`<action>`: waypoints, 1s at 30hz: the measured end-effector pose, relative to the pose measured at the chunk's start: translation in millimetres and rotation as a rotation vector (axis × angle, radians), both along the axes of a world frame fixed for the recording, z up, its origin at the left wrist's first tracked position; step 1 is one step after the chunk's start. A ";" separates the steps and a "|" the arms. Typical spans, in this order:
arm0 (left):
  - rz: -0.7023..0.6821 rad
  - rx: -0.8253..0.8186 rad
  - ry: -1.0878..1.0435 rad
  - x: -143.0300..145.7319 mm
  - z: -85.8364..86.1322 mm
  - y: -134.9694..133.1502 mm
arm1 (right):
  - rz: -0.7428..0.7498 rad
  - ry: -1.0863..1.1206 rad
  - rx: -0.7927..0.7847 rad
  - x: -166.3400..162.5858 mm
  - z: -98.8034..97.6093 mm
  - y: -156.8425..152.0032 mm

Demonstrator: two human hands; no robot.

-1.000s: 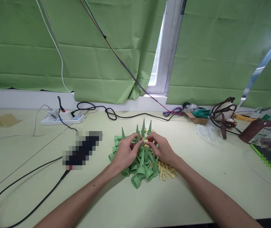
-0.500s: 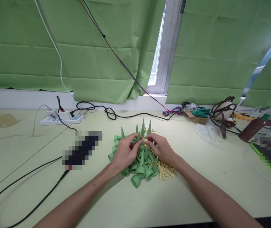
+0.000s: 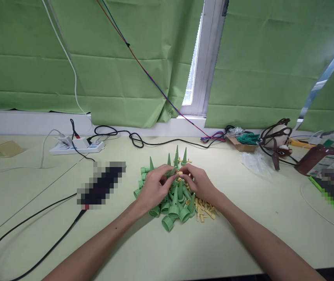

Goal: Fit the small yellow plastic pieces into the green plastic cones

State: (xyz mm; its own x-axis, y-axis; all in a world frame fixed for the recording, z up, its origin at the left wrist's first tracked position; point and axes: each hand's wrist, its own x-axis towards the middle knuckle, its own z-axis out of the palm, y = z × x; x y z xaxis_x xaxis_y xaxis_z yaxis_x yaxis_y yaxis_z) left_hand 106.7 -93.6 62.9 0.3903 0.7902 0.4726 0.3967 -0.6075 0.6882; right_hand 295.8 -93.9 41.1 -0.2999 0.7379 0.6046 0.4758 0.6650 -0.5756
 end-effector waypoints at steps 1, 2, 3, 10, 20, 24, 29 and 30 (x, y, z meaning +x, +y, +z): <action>0.002 0.010 0.012 0.0 0.4 -0.1 | 0.001 -0.005 -0.004 0.2 0.0 -0.1; 0.003 0.019 0.024 0.1 1.0 -0.4 | 0.003 -0.010 -0.008 0.4 0.0 -0.2; 0.005 0.028 0.034 0.1 1.6 -0.7 | 0.004 -0.015 -0.011 0.6 0.0 -0.4; -0.017 0.079 0.069 -1.9 4.8 -2.6 | 0.000 -0.049 -0.005 0.7 1.8 -1.3; -0.012 0.001 0.040 -0.2 5.3 -4.2 | -0.011 -0.105 0.025 1.0 -1.5 1.5; 0.015 -0.031 0.021 0.6 4.5 -2.8 | -0.029 -0.101 0.016 0.1 -0.6 1.6; 0.045 -0.096 -0.009 0.0 4.0 -0.3 | -0.004 -0.039 0.004 -2.1 2.5 -2.8; 0.049 -0.102 -0.017 -0.3 4.2 -0.2 | 0.004 -0.027 0.003 -2.5 2.6 -3.4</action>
